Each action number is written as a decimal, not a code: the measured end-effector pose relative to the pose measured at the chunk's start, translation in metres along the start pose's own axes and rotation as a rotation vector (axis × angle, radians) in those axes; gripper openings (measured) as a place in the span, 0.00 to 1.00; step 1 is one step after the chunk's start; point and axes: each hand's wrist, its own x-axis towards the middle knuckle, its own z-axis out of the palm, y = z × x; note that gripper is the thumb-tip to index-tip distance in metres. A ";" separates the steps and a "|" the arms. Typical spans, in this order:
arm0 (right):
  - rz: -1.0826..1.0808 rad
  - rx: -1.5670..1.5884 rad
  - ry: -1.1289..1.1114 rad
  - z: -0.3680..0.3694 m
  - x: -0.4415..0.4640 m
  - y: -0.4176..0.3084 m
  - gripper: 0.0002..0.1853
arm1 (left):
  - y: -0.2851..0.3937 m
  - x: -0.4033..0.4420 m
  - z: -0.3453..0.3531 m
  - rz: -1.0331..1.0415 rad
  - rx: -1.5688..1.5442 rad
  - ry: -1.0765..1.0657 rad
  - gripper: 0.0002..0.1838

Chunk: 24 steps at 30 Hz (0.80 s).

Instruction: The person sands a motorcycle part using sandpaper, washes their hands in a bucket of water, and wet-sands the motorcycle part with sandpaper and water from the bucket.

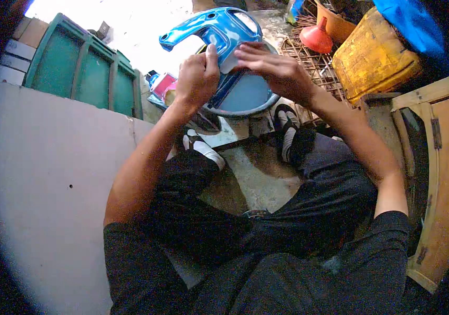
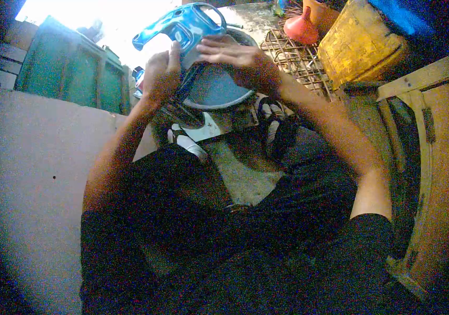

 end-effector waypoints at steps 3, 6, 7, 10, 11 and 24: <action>-0.006 -0.020 0.016 -0.006 0.007 0.001 0.17 | 0.003 0.000 -0.001 -0.018 -0.019 0.021 0.32; 0.147 -0.151 0.116 -0.016 0.006 0.010 0.15 | 0.008 -0.003 0.000 -0.060 -0.047 -0.002 0.32; 0.174 -0.176 0.123 -0.019 0.008 0.007 0.17 | 0.008 -0.004 0.000 -0.059 -0.048 -0.002 0.32; 0.182 -0.185 0.164 -0.015 0.006 0.009 0.17 | 0.010 -0.002 -0.001 -0.068 -0.090 -0.022 0.32; 0.182 -0.186 0.167 -0.014 0.006 0.009 0.17 | 0.010 -0.002 -0.002 -0.050 -0.082 -0.009 0.32; 0.850 0.778 0.520 0.004 0.012 0.005 0.20 | 0.017 -0.009 0.006 -0.001 0.085 0.056 0.30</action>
